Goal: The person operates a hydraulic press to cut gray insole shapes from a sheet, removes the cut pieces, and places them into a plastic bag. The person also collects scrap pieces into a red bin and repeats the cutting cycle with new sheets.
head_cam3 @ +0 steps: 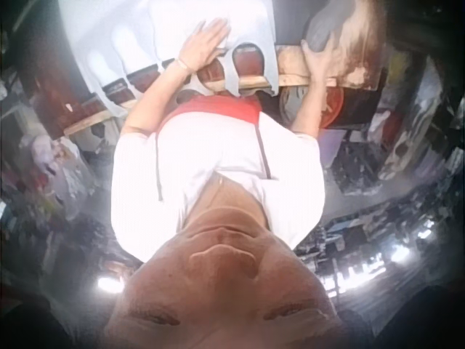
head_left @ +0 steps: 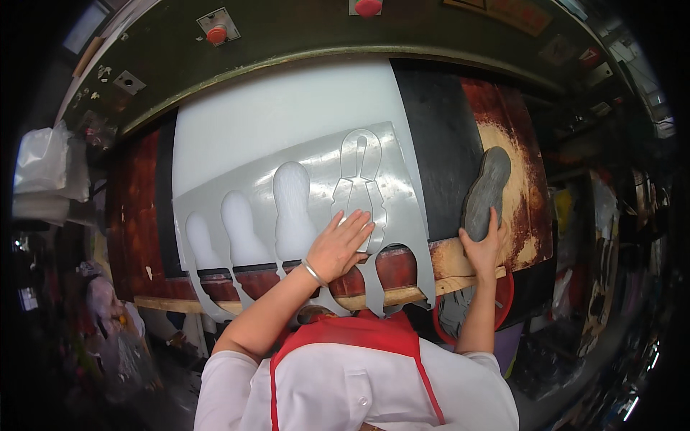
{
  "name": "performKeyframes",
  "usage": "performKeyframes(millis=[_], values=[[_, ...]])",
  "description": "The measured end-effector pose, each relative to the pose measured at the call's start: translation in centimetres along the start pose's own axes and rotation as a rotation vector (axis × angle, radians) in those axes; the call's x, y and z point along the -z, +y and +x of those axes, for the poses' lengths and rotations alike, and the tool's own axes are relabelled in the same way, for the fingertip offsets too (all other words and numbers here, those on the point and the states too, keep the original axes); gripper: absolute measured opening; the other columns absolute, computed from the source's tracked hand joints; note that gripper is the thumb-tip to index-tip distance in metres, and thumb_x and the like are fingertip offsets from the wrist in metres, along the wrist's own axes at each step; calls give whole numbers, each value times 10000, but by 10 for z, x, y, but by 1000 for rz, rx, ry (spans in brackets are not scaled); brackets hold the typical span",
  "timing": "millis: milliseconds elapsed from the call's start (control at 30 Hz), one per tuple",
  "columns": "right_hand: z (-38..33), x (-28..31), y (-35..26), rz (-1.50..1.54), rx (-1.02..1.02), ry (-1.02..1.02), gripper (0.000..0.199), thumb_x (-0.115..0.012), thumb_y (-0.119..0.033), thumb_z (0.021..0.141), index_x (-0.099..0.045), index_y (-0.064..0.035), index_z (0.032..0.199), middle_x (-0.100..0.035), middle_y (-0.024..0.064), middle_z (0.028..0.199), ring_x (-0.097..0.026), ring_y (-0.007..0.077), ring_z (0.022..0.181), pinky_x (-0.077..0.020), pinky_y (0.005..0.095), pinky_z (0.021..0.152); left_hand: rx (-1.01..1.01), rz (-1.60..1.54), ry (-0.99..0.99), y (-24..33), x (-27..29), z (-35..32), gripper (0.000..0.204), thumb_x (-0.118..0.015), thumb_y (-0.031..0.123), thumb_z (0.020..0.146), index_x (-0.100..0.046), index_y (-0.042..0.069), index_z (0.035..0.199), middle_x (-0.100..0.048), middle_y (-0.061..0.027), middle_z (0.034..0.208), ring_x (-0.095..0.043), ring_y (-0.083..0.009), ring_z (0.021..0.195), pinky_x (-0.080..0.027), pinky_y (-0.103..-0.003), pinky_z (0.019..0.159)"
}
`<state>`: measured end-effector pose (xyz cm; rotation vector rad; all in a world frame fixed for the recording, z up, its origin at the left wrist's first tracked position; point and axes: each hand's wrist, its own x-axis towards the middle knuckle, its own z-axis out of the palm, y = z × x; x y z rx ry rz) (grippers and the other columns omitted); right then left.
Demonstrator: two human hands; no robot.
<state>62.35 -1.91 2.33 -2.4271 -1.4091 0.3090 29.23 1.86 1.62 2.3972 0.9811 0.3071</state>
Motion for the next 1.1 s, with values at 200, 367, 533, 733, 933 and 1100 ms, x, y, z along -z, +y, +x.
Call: performKeyframes(millis=[200, 367, 533, 733, 933, 1100], values=[[-39, -26, -67, 297, 332, 95, 605, -715, -220, 747, -498, -54, 1286, -331, 271, 1355, -301, 452, 1261, -276, 545, 1040, 575, -648, 136, -20, 13, 23, 401, -656, 297, 837, -617, 60, 1157, -620, -167, 1124, -588, -235, 1077, -435, -356, 930], [-88, -52, -120, 79, 439, -72, 575, -683, -270, 784, -505, -61, 1290, -339, 251, 1381, -278, 463, 1290, -252, 559, 1060, 660, -1196, 899, -79, 96, 16, 399, -659, 212, 834, -591, 54, 1194, -594, -88, 840, -535, -165, 769, -457, -367, 704], [-113, -52, -113, 47, 364, -30, 557, -650, -301, 800, -519, -74, 1291, -372, 265, 1372, -279, 481, 1295, -224, 559, 1081, 429, -902, 1116, -64, 207, -75, 397, -437, 212, 971, -510, -30, 1278, -576, -169, 1195, -563, -257, 1095, -464, -380, 936], [-148, -48, -187, 658, 566, 271, 683, -696, -419, 745, -507, -1, 1251, -409, 276, 1289, -421, 438, 1188, -344, 536, 1015, 403, -170, 877, 4, 147, -91, 452, -442, 267, 995, -453, -48, 1319, -550, -167, 1225, -559, -226, 1057, -466, -329, 909], [-197, -10, -196, 941, 750, 279, 792, -781, -387, 660, -467, 0, 1277, -484, 218, 1182, -546, 357, 1011, -476, 406, 859, 138, -703, 360, 65, 107, -108, 542, -396, 412, 995, -510, -76, 1202, -588, -134, 1061, -573, -179, 917, -482, -287, 783], [-211, -13, -168, 995, 657, 404, 715, -768, -309, 697, -477, -11, 1278, -511, 180, 1155, -561, 333, 1004, -490, 403, 839, 52, -591, 71, 75, 117, -95, 660, -364, 526, 970, -477, -45, 1282, -581, -124, 1124, -598, -201, 974, -495, -251, 791]])
